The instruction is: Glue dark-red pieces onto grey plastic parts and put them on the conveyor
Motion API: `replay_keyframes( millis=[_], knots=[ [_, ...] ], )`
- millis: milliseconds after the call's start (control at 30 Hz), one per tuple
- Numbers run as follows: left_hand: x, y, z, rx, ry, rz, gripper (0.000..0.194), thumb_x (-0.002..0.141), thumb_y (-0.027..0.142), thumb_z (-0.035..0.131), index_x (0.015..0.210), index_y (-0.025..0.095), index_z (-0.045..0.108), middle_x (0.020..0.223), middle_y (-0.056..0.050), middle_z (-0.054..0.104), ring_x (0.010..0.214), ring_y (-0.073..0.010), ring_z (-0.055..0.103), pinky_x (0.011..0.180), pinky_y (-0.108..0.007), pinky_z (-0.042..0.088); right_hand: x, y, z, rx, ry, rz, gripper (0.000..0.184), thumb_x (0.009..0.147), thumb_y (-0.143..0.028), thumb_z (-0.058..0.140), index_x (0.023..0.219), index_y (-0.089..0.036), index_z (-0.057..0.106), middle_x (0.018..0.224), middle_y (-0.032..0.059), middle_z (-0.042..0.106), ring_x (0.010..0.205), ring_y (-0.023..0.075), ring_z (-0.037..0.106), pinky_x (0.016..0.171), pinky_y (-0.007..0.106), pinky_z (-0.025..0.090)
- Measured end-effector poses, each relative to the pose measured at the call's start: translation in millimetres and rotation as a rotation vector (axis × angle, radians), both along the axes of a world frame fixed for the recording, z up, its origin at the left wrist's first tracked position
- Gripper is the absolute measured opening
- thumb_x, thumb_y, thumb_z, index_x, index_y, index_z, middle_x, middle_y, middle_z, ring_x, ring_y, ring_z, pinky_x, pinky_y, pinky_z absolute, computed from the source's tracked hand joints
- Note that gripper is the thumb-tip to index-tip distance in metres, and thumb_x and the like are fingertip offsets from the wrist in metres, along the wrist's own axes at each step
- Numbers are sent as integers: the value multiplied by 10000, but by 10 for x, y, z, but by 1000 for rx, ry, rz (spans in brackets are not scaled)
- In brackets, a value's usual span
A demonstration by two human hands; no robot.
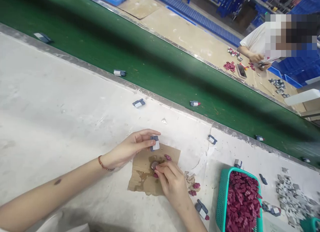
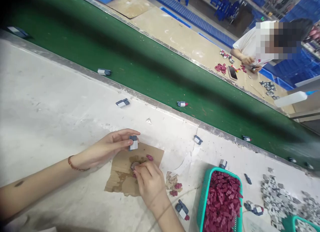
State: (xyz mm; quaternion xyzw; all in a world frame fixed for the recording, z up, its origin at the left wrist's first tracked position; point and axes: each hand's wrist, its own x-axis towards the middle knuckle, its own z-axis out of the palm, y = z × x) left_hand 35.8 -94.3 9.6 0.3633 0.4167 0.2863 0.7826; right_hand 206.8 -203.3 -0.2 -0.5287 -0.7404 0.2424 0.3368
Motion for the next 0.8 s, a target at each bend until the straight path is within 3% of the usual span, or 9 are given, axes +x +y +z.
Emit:
replay_keyframes(
  millis=[167,300,400,500,667,800],
  knots=[
    [-17,-51,-3,-130,-52,-14,351,646,361,848,946,215,738,868,-26,681,746,-162,634,634,-252,485,-9,8,-10,29,-75,3,228,972,-122,450,920,-185,663,814,82,683,740,190,657,650,306,579],
    [-24,-66,-17,-107,-52,-90,370,633,293,859,972,214,734,901,-33,702,773,-167,651,699,-263,505,-43,2,-24,43,-67,29,246,968,-108,440,897,-191,660,804,76,679,701,184,636,609,305,561],
    [-19,-81,-35,-79,-49,-98,314,664,346,840,914,198,720,882,-42,718,736,-165,657,705,-278,523,-49,-1,-20,5,-13,-3,259,960,-110,446,887,-201,676,801,72,684,710,189,643,627,318,563],
    [-7,-108,-73,-3,-21,-80,309,674,380,829,887,197,699,917,-63,746,814,-204,689,731,-301,540,-9,5,-13,-128,196,-114,171,920,-160,554,874,-217,708,797,59,703,738,191,670,653,316,572],
    [24,-187,-157,94,-20,-133,307,678,353,828,906,194,696,937,-90,772,946,-258,706,806,-354,562,81,43,-37,-296,759,-467,44,779,-267,742,768,-226,732,754,25,727,661,167,688,618,286,581],
    [46,-259,-225,172,0,-67,248,677,337,826,828,193,691,926,-91,766,909,-246,708,750,-339,578,70,73,-32,-358,892,-561,88,738,-299,769,765,-219,742,746,26,738,593,154,680,596,286,585]
  ],
)
